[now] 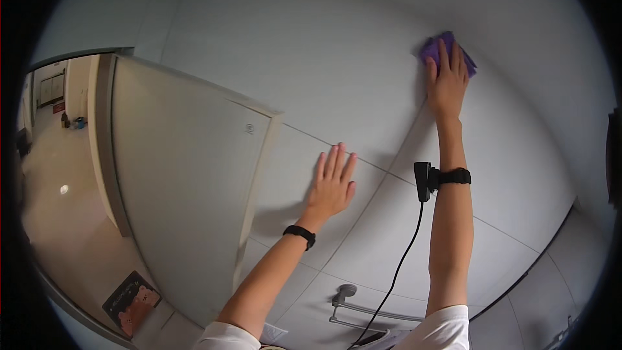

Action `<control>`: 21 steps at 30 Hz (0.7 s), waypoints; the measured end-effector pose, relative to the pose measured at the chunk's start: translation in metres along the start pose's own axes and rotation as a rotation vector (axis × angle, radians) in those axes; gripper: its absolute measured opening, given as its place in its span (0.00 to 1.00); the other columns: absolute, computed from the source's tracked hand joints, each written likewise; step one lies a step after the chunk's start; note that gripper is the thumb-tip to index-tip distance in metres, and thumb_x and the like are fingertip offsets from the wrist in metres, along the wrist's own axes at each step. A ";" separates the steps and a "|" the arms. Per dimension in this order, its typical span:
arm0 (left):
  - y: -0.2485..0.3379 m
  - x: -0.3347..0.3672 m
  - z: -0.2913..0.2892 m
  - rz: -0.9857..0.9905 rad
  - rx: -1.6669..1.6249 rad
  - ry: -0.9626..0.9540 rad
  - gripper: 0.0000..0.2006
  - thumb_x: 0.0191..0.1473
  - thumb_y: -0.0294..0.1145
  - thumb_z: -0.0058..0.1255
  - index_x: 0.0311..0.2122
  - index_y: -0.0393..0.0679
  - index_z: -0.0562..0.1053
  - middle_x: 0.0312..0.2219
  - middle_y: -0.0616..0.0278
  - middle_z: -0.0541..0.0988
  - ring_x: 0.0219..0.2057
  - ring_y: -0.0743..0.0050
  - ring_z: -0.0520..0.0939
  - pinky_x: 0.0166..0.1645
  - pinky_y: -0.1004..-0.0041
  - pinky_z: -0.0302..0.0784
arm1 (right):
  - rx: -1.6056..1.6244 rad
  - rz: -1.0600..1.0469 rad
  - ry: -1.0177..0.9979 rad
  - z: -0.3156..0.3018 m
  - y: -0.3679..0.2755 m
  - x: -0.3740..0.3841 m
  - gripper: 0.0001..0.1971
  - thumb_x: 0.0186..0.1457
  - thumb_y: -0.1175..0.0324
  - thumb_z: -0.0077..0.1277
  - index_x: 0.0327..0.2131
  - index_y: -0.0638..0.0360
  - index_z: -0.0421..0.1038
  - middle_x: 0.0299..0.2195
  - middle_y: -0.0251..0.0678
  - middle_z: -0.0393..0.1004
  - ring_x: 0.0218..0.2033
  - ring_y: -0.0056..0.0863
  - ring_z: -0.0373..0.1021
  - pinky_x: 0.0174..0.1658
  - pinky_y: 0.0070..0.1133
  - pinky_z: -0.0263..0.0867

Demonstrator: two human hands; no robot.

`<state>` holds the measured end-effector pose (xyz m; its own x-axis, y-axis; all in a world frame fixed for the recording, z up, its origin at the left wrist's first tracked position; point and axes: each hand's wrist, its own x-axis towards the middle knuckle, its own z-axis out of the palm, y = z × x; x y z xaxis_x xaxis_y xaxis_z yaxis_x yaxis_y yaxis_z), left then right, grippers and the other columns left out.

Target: Cleaning the bathroom walls and door frame using a cloth, standing on a chair to reach high spots.

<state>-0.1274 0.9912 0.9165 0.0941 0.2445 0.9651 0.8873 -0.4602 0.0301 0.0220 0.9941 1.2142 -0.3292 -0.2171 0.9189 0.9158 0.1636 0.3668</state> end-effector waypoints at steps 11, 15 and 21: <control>0.001 0.002 -0.063 -0.062 -0.331 0.009 0.24 0.53 0.29 0.48 0.56 0.37 0.65 0.59 0.43 0.60 0.61 0.43 0.60 0.64 0.54 0.55 | -0.072 0.038 0.133 0.011 -0.025 -0.014 0.25 0.63 0.52 0.39 0.61 0.49 0.60 0.62 0.42 0.57 0.64 0.40 0.51 0.64 0.37 0.44; -0.007 0.040 -0.162 0.049 -0.480 0.217 0.07 0.50 0.24 0.51 0.36 0.40 0.75 0.41 0.56 0.76 0.45 0.52 0.75 0.49 0.62 0.71 | -0.121 0.043 0.135 0.007 -0.018 -0.018 0.25 0.62 0.52 0.40 0.60 0.48 0.61 0.61 0.43 0.59 0.63 0.40 0.52 0.64 0.37 0.45; -0.093 0.077 -0.249 -0.183 -0.233 -0.033 0.11 0.51 0.32 0.56 0.40 0.40 0.76 0.35 0.59 0.79 0.39 0.62 0.77 0.47 0.66 0.71 | -0.087 0.054 0.177 0.011 -0.022 -0.015 0.25 0.62 0.51 0.41 0.59 0.47 0.63 0.60 0.43 0.60 0.62 0.40 0.54 0.63 0.36 0.46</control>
<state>-0.3151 0.8405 1.0531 -0.0397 0.3670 0.9294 0.7639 -0.5885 0.2650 0.0046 1.0040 1.1941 -0.2405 -0.3777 0.8941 0.9501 0.0972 0.2966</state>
